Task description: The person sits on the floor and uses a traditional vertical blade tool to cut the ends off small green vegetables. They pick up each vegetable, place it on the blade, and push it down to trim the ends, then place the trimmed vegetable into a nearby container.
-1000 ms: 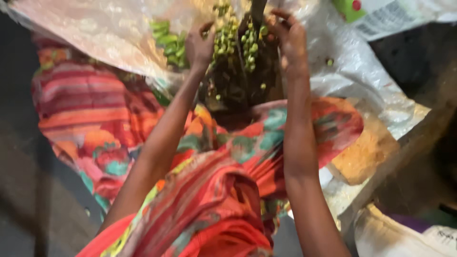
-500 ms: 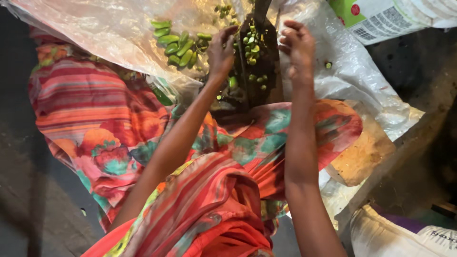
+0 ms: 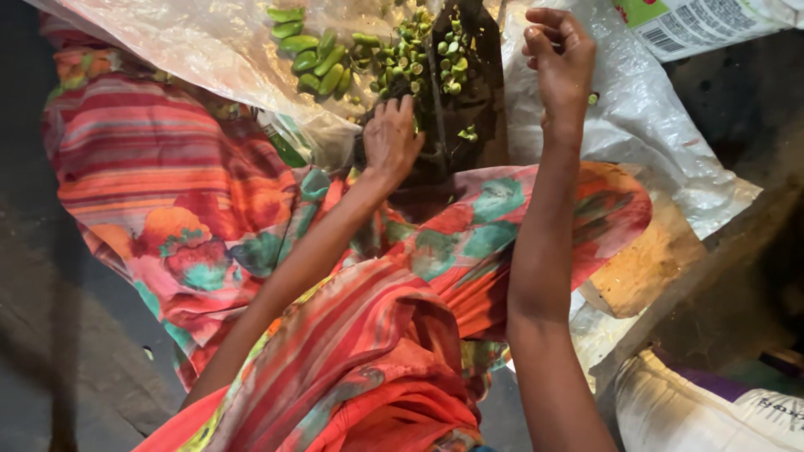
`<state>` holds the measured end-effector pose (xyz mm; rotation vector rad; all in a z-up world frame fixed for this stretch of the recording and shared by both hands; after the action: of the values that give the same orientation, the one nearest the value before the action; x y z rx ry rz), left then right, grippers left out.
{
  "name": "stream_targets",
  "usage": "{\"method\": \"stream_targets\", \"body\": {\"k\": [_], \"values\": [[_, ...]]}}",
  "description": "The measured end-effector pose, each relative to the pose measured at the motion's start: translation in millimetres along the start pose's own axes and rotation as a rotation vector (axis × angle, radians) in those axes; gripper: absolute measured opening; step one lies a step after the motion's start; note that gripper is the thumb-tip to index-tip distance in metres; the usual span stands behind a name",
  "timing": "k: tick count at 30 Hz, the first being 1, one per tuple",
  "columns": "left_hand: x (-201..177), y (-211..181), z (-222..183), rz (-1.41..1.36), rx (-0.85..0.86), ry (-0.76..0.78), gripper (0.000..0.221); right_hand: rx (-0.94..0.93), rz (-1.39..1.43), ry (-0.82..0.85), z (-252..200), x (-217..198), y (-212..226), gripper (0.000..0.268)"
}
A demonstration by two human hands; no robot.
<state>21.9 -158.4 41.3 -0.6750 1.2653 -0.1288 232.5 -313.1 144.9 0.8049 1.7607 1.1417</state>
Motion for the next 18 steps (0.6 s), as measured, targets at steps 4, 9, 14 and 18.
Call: {"method": "stream_targets", "body": {"k": [4, 9, 14, 18], "values": [[13, 33, 6, -0.518, -0.127, -0.042, 0.036, -0.141, -0.204, 0.005, -11, 7, 12, 0.012], [13, 33, 24, -1.521, -0.369, -0.042, 0.040, 0.047, -0.221, 0.251, -29, 43, 7, 0.010], [-34, -8, 38, -1.425, -0.230, -0.166, 0.035, 0.039, -0.084, 0.376, -54, 69, 27, 0.024], [-35, -26, 38, -1.405, -0.314, -0.169, 0.030, -0.127, -0.181, 0.306, -60, 73, 46, 0.032]]}}
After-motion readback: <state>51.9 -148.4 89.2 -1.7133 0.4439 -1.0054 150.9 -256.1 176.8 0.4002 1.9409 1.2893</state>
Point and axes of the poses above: each hand's wrist, its own z-axis towards the middle knuckle, its own x-axis out of the palm, y = z × x, the point moved 9 cm from there along z, towards the middle knuckle, and after that the axes turned 10 degrees about x, right-handed, at the moved point
